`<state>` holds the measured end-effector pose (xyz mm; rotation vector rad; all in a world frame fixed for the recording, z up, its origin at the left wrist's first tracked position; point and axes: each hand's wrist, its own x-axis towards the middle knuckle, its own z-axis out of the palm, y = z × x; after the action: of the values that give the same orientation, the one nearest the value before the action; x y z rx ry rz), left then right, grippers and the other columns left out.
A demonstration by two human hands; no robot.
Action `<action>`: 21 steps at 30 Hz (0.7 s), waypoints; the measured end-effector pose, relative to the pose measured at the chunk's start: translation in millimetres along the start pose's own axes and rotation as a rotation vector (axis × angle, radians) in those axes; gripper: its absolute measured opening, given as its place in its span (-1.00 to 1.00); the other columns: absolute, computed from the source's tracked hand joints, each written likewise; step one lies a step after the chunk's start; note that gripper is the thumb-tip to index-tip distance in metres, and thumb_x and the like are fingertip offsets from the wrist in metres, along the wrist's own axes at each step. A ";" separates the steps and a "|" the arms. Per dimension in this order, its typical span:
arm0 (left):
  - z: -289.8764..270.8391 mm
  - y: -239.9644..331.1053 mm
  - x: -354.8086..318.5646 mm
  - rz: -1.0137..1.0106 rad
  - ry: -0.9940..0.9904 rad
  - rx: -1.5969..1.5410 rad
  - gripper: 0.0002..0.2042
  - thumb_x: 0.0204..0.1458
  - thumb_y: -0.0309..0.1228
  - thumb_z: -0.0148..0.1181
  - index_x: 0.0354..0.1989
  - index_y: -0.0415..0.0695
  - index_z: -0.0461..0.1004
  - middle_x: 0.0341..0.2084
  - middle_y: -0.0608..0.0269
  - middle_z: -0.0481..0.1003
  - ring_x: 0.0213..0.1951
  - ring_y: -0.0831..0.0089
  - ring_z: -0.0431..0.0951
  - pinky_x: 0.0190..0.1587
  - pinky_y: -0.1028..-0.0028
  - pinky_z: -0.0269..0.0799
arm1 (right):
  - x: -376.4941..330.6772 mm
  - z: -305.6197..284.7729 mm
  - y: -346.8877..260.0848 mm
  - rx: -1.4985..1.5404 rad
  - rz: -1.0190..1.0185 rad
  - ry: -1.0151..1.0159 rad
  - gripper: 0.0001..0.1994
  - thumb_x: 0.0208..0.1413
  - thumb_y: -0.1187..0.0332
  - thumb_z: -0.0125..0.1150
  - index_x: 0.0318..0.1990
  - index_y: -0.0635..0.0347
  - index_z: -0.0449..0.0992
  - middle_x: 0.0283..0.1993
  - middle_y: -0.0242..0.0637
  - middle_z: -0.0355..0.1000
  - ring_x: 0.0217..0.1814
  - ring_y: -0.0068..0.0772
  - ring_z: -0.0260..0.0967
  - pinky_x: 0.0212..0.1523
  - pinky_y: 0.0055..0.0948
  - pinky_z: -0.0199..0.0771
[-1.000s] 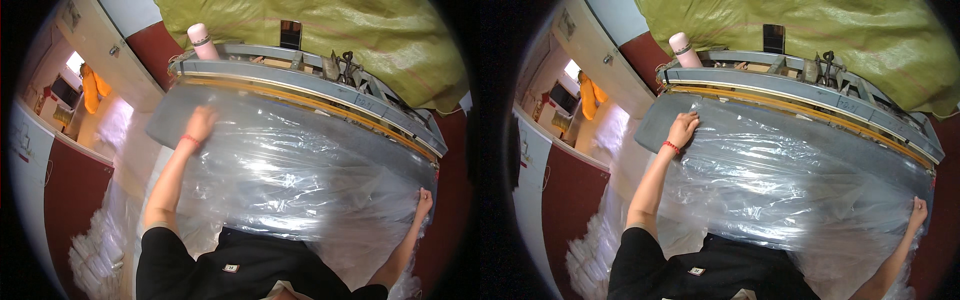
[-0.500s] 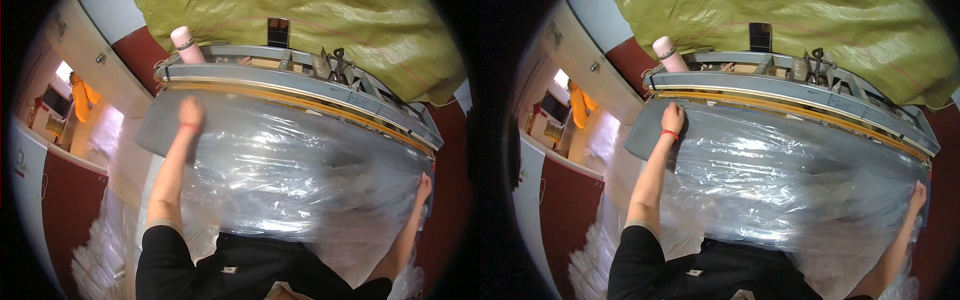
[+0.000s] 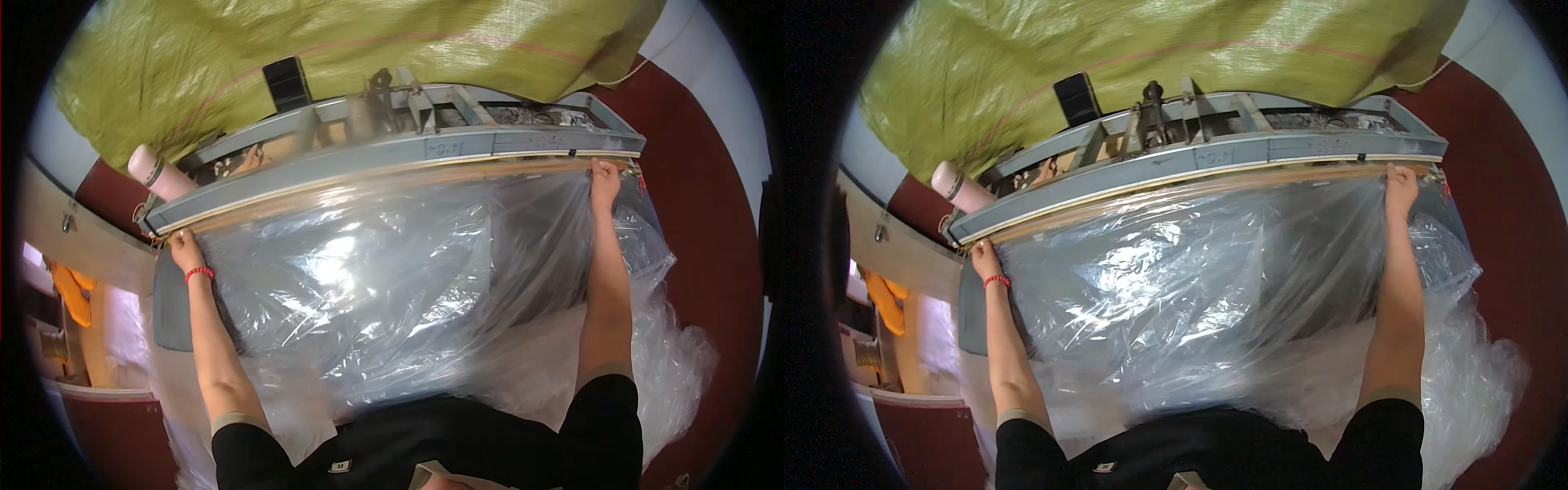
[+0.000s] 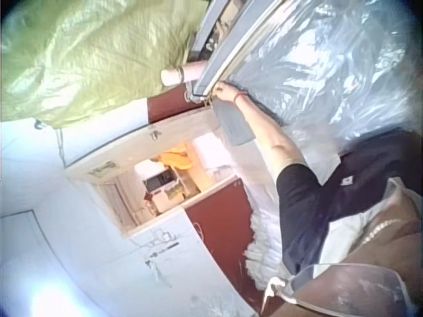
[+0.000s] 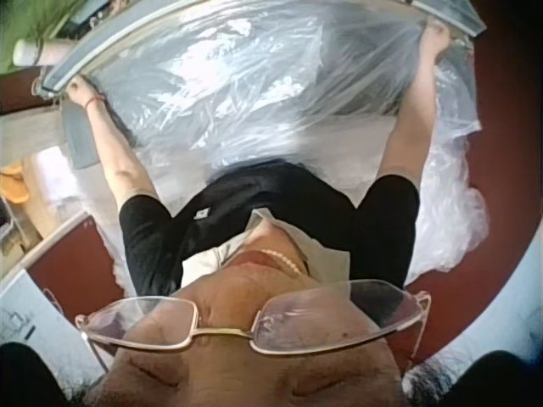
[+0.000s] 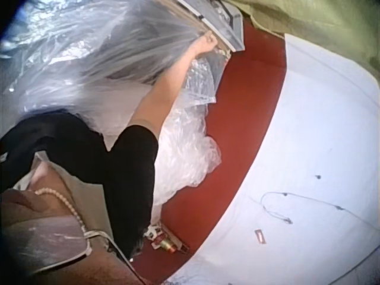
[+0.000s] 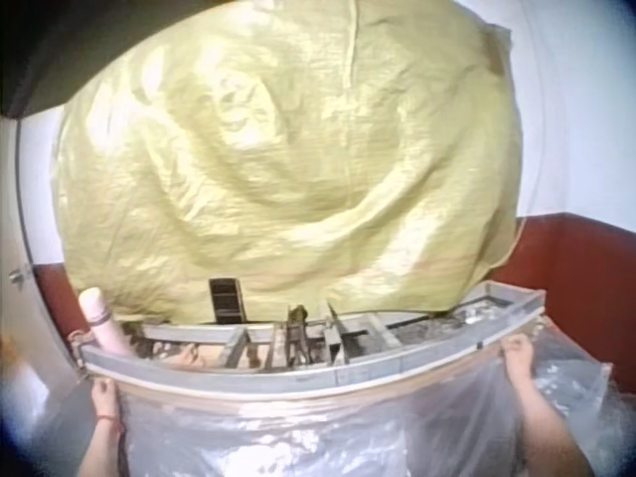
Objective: Using a manual heat sealing machine to wrap and seal large stacks of plastic bags.
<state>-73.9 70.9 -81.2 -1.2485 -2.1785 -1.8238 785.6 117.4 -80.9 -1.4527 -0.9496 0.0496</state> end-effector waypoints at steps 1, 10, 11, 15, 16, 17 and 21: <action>-5.0 -7.3 2.9 0.021 0.056 -0.048 -0.79 -0.04 -0.34 0.05 -0.60 -0.20 0.31 -0.68 0.38 0.31 -0.59 0.61 0.25 -0.49 0.59 0.20 | -6.2 3.5 -13.4 -0.072 0.041 -0.002 -0.84 -0.06 0.36 0.15 -0.49 0.26 0.37 -0.54 -0.43 0.32 -0.48 -0.66 0.19 -0.41 -0.67 0.22; 4.0 8.4 0.1 -0.210 0.164 -0.297 -0.83 -0.01 -0.42 -0.21 -0.53 -0.19 0.28 -0.64 0.32 0.34 -0.69 0.59 0.27 -0.70 0.54 0.22 | -2.6 -5.7 -16.4 0.127 0.164 0.188 -0.88 -0.02 0.46 0.00 -0.29 0.21 0.28 -0.54 -0.33 0.33 -0.60 -0.57 0.27 -0.60 -0.54 0.30; 2.4 9.2 -0.7 -0.231 0.145 -0.312 -0.86 -0.01 -0.42 -0.18 -0.51 -0.18 0.28 -0.63 0.34 0.33 -0.67 0.61 0.27 -0.67 0.56 0.22 | -1.8 -6.9 -20.6 0.200 0.228 0.144 -0.86 -0.01 0.44 0.02 -0.29 0.21 0.27 -0.53 -0.33 0.34 -0.59 -0.57 0.27 -0.58 -0.56 0.29; -44.1 9.0 5.6 -0.132 -0.239 -0.260 -0.92 -0.01 -0.42 -0.06 -0.47 -0.15 0.28 -0.64 0.40 0.25 -0.60 0.64 0.23 -0.55 0.62 0.20 | -6.4 -21.0 -65.4 0.074 -0.067 0.040 -0.79 0.01 0.34 0.07 -0.23 0.24 0.29 -0.41 -0.28 0.36 -0.39 -0.51 0.32 -0.36 -0.56 0.32; -50.8 22.4 -7.3 -0.132 -0.238 -0.266 -0.92 -0.01 -0.42 -0.06 -0.47 -0.15 0.28 -0.64 0.40 0.25 -0.60 0.64 0.23 -0.55 0.62 0.20 | -14.3 -31.9 -90.7 -0.070 -0.306 0.038 -0.76 0.02 0.33 0.07 -0.21 0.26 0.30 -0.37 -0.26 0.36 -0.31 -0.49 0.32 -0.28 -0.54 0.31; -44.3 60.7 -32.5 -0.102 -0.339 -0.343 -0.94 -0.02 -0.44 -0.04 -0.45 -0.14 0.29 -0.64 0.43 0.23 -0.59 0.66 0.21 -0.53 0.65 0.17 | -26.5 -59.6 -120.3 -0.083 -0.224 0.024 -0.75 0.02 0.33 0.06 -0.18 0.27 0.31 -0.27 -0.22 0.35 -0.20 -0.44 0.30 -0.16 -0.49 0.27; -127.0 137.5 -93.1 -0.021 -0.256 -0.403 -0.95 0.00 -0.47 -0.06 -0.37 -0.13 0.29 -0.53 0.41 0.26 -0.48 0.68 0.21 -0.42 0.64 0.18 | -41.3 -150.2 -111.9 -0.591 -0.507 0.289 -0.67 -0.03 0.26 0.10 -0.14 0.28 0.36 -0.13 -0.11 0.33 -0.06 -0.13 0.22 0.00 -0.31 0.15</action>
<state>13.1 -88.2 22.9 -1.6155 -1.9994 -2.3108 787.5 -47.5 16.9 -1.6401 -1.1131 -0.8540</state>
